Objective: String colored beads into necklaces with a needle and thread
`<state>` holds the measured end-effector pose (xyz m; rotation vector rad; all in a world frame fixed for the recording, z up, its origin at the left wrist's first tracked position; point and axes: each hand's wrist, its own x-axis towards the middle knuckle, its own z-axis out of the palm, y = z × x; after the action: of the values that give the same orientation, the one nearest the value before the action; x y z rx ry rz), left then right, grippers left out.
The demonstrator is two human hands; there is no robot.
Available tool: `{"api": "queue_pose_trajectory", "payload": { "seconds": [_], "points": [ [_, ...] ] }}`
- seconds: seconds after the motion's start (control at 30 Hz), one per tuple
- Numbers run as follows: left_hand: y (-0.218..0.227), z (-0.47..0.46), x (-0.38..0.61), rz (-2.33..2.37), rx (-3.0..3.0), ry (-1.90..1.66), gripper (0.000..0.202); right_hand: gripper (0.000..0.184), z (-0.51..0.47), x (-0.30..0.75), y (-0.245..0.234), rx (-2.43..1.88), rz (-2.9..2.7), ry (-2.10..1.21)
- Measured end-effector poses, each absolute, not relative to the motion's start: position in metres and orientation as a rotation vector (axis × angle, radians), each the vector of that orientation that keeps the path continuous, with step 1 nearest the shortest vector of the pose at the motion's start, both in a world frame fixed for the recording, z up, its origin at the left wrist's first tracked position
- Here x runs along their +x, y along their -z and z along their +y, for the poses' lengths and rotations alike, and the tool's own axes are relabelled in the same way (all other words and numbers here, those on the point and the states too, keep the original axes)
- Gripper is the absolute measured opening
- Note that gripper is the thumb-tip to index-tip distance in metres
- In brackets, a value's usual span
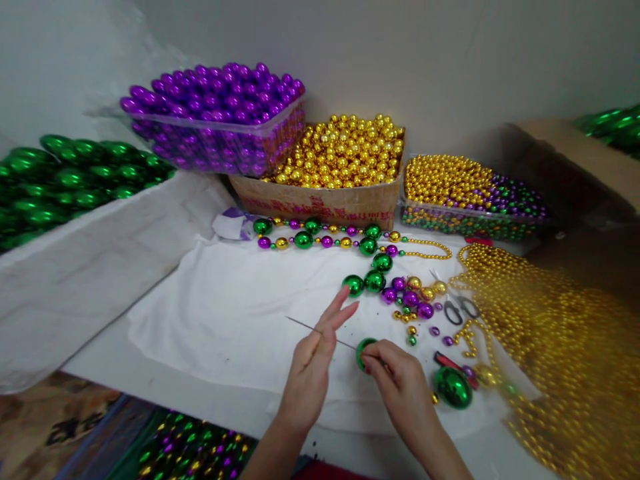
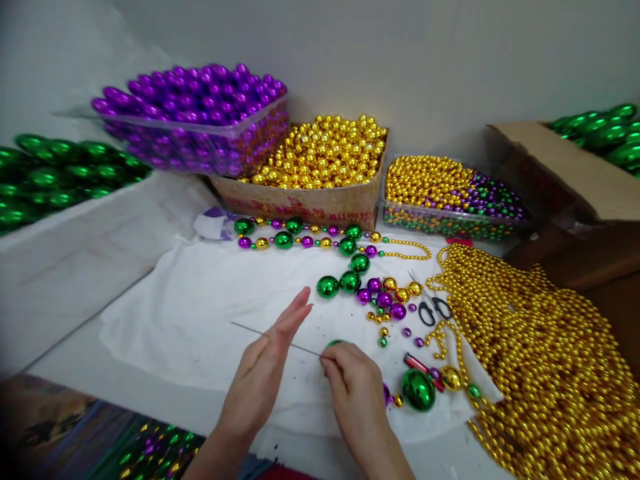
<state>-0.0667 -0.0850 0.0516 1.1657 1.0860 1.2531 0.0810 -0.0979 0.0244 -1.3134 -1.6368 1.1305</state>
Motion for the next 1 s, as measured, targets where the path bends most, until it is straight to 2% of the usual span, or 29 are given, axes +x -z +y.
{"api": "queue_pose_trajectory", "payload": {
  "seconds": [0.13, 0.23, 0.33, 0.43, 0.5, 0.57, 0.63, 0.73, 1.0],
  "points": [
    [-0.047, -0.077, -0.074, 0.945, 0.875, -1.321, 0.042, 0.021, -0.1, 0.087, -0.014, -1.254, -1.199, -1.478],
    [-0.04, -0.071, -0.076, 0.844, 0.715, -1.244, 0.044, 0.025, -0.105, 0.09, -0.01, -1.246, -0.92, -1.517],
    [-0.029, -0.066, -0.079, 0.825, 0.789, -1.051, 0.038, 0.026, -0.113, 0.093, -0.008, -1.25, -0.696, -1.441],
    [-0.013, -0.061, -0.083, 0.873, 0.926, -0.795, 0.034, 0.025, -0.123, 0.101, -0.006, -1.183, -0.509, -1.511],
    [0.001, -0.057, -0.078, 0.92, 1.009, -0.728, 0.033, 0.023, -0.129, 0.106, -0.004, -1.126, -0.399, -1.593],
    [0.015, -0.05, -0.065, 0.975, 1.122, -0.758, 0.022, 0.022, -0.135, 0.109, -0.002, -1.092, -0.313, -1.623],
    [0.025, -0.042, -0.044, 1.021, 1.279, -0.842, 0.014, 0.022, -0.138, 0.11, 0.0, -1.075, -0.286, -1.625],
    [0.032, -0.027, -0.011, 1.053, 1.44, -0.989, 0.017, 0.02, -0.14, 0.108, 0.001, -1.045, -0.309, -1.614],
    [0.04, -0.016, 0.005, 1.073, 1.145, -1.055, 0.014, 0.017, -0.137, 0.125, 0.005, -1.227, -0.623, -1.332]
  ]
}}
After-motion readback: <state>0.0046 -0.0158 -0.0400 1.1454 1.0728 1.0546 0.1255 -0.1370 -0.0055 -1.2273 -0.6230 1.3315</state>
